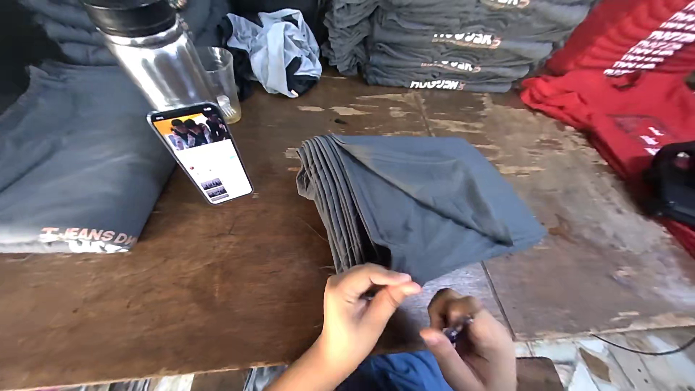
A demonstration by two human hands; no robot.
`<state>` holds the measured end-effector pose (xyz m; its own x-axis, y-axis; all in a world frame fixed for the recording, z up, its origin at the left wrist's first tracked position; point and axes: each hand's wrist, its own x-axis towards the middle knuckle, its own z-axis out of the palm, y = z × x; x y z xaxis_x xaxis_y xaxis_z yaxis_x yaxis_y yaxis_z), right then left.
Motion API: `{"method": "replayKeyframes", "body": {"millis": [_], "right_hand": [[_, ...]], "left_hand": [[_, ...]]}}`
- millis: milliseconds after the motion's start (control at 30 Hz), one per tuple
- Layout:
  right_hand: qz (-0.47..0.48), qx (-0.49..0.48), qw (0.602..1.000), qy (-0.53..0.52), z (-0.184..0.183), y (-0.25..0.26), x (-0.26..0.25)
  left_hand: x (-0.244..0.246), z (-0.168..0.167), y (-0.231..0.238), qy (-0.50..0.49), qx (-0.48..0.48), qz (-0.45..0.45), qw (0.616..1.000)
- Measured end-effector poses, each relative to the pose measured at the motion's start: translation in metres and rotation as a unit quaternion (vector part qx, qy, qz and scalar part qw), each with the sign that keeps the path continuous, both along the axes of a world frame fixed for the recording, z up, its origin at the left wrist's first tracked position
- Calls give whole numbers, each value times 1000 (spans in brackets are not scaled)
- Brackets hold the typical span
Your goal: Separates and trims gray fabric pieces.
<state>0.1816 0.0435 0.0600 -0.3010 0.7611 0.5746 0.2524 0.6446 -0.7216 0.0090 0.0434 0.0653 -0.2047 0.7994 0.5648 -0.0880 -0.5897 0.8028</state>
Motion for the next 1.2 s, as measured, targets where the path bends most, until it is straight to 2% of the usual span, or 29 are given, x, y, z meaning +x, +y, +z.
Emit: {"method": "replayKeyframes", "body": {"millis": [100,233,567,833,1200], "right_hand": [[-56,16,997,-53,-8,5,5],[-95,42,989,-102,-12,8,10],[-113,57,982,-141,-10,-1,-6],[-75,-3,994,-81,-3,-4,2],[-97,24,982,-162,-4,-5,2]], "left_hand": [[5,1,-3,-141,-92,-84,982],[5,-2,-9,-198,-111,-152,962],[8,-2,-17,-178,-68,-177,966],[7,-4,-19,-185,-84,-172,964],[2,-4,-22,-175,-80,-182,964]]}}
